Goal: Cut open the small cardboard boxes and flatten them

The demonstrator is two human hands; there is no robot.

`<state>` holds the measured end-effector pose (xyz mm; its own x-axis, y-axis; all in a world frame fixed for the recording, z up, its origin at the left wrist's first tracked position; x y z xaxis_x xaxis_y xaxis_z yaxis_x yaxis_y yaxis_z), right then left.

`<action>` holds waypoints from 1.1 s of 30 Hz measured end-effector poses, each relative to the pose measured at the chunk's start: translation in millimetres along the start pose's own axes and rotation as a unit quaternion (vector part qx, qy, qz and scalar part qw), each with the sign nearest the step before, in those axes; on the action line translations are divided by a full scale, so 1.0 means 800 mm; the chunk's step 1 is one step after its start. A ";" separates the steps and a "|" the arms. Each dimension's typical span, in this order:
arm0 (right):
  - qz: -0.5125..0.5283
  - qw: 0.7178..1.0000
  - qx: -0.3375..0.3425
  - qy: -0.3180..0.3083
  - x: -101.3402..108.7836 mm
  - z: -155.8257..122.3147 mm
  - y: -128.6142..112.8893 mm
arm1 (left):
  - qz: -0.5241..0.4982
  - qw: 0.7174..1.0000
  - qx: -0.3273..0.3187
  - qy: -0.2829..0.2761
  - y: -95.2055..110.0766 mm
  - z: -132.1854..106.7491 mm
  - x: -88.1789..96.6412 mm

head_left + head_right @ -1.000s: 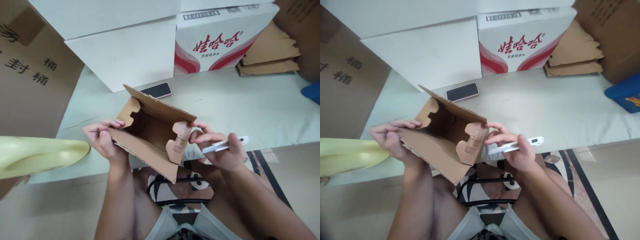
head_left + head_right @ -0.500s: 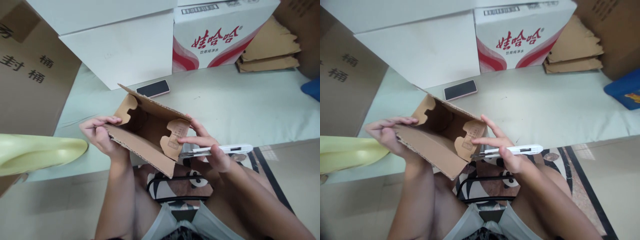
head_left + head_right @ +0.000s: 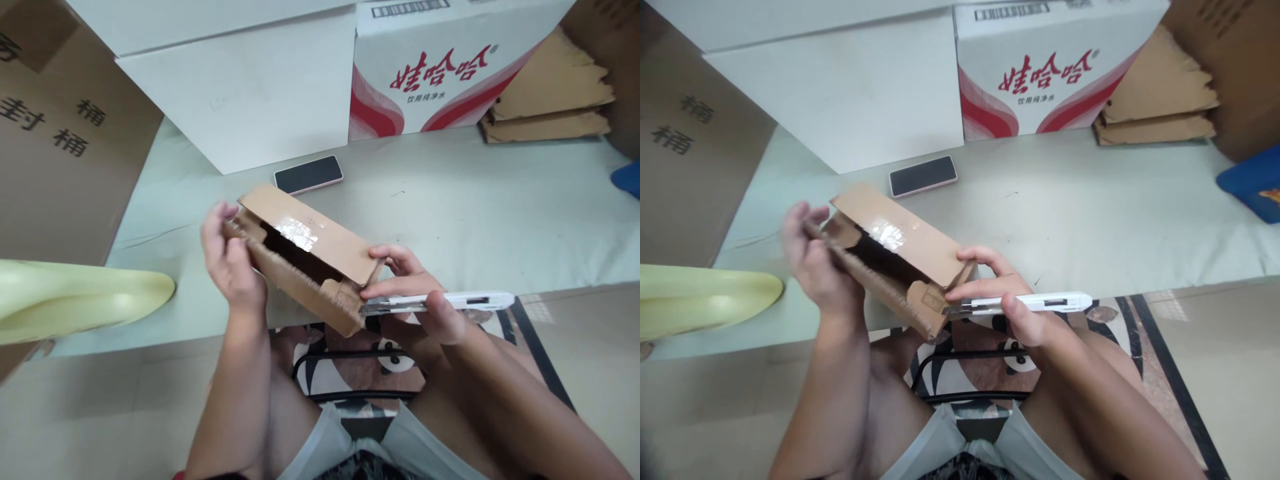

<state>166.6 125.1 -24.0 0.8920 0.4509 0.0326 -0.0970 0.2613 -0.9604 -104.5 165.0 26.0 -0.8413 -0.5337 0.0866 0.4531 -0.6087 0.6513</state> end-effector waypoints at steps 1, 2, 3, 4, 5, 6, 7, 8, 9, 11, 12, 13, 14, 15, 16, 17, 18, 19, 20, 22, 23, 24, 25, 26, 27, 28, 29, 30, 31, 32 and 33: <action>-0.002 1.000 0.005 0.003 0.000 0.000 -0.001 | 0.040 0.999 0.001 -0.034 0.000 -0.003 -0.006; -0.005 1.000 0.009 0.005 0.000 0.000 -0.002 | 0.073 0.996 -0.001 -0.059 -0.001 -0.005 -0.011; -0.007 1.000 0.011 0.007 0.001 -0.001 -0.002 | 0.096 0.993 -0.006 -0.075 0.000 -0.007 -0.014; -0.009 1.000 0.013 0.010 0.001 -0.001 -0.002 | 0.108 0.991 -0.008 -0.083 0.000 -0.008 -0.015; -0.010 1.000 0.012 0.012 0.001 -0.001 -0.001 | 0.113 0.990 -0.008 -0.086 -0.001 -0.008 -0.016; -0.012 1.000 0.010 0.014 0.001 -0.001 0.000 | 0.115 0.989 -0.009 -0.088 -0.001 -0.008 -0.016; -0.014 1.000 0.008 0.013 0.001 -0.001 0.000 | 0.114 0.989 -0.008 -0.089 -0.001 -0.008 -0.016; -0.016 1.000 0.008 0.012 0.001 -0.001 0.001 | 0.112 0.990 -0.006 -0.090 -0.002 -0.008 -0.016; -0.018 1.000 0.009 0.009 0.000 -0.001 0.001 | 0.108 0.990 -0.005 -0.089 -0.001 -0.007 -0.016; -0.016 1.000 0.011 0.005 0.000 -0.001 0.000 | 0.106 0.991 -0.003 -0.085 -0.001 -0.006 -0.015; -0.011 1.000 0.013 0.004 0.000 -0.001 -0.001 | 0.110 0.990 -0.002 -0.084 -0.001 -0.005 -0.014; -0.002 1.000 0.011 0.003 0.001 -0.001 -0.001 | 0.115 0.990 -0.002 -0.085 -0.001 -0.005 -0.014; 0.011 1.000 0.005 0.004 0.002 -0.001 0.000 | 0.120 0.989 -0.003 -0.087 -0.002 -0.004 -0.014; 0.031 0.999 -0.004 0.008 0.005 0.000 0.002 | 0.123 0.988 -0.005 -0.088 -0.003 -0.003 -0.014; 0.053 0.998 -0.016 0.019 0.010 0.001 0.005 | 0.121 0.989 -0.006 -0.090 -0.005 -0.002 -0.014; 0.077 0.996 -0.032 0.036 0.016 0.001 0.010 | 0.113 0.990 -0.004 -0.087 -0.008 -0.002 -0.014; 0.099 0.992 -0.050 0.060 0.024 0.001 0.017 | 0.102 0.991 -0.001 -0.081 -0.012 -0.001 -0.012; 0.116 0.987 -0.071 0.090 0.032 0.001 0.025 | 0.092 0.993 0.006 -0.070 -0.017 0.000 -0.009; 0.128 0.980 -0.093 0.123 0.039 0.000 0.035 | 0.084 0.995 0.017 -0.057 -0.023 0.001 -0.006; 0.142 0.962 -0.150 0.180 0.050 -0.004 0.058 | 0.081 0.995 0.047 -0.023 -0.037 0.003 0.005; 0.146 0.951 -0.183 0.202 0.052 -0.007 0.069 | 0.084 0.994 0.063 -0.007 -0.043 0.005 0.010; 0.148 0.941 -0.215 0.215 0.052 -0.010 0.080 | 0.088 0.993 0.081 0.007 -0.049 0.005 0.016; 0.151 0.933 -0.245 0.216 0.049 -0.011 0.089 | 0.091 0.991 0.098 0.018 -0.053 0.006 0.020; 0.157 0.927 -0.270 0.206 0.044 -0.012 0.096 | 0.093 0.989 0.113 0.026 -0.057 0.007 0.024; 0.166 0.925 -0.288 0.186 0.037 -0.010 0.101 | 0.094 0.987 0.125 0.030 -0.060 0.007 0.026; 0.176 0.925 -0.296 0.162 0.029 -0.008 0.102 | 0.094 0.986 0.133 0.032 -0.061 0.008 0.028; 0.185 0.927 -0.295 0.138 0.022 -0.005 0.101 | 0.093 0.986 0.136 0.034 -0.061 0.008 0.029; 0.190 0.932 -0.286 0.119 0.018 -0.002 0.098 | 0.091 0.986 0.136 0.036 -0.060 0.008 0.030; 0.192 0.937 -0.270 0.109 0.016 0.001 0.093 | 0.090 0.986 0.135 0.038 -0.058 0.008 0.030; 0.190 0.943 -0.250 0.105 0.016 0.004 0.087 | 0.090 0.986 0.134 0.044 -0.057 0.007 0.032; 0.189 0.949 -0.228 0.106 0.017 0.006 0.080 | 0.089 0.986 0.136 0.050 -0.057 0.006 0.034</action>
<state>170.3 151.9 -83.3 0.9047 0.2445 -0.3488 -0.2699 -0.3044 -0.9135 -149.5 181.5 2.1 -0.7166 -0.6808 0.1518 0.4838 -0.3285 0.8112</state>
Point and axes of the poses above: each hand's wrist, its own z-axis towards the middle knuckle, its own x-axis out of the back of the hand, y = z × x, the point moved 10 cm from there along z, towards the middle knuckle, and after that the axes turned 6 degrees about -x, right-handed, at the moved point
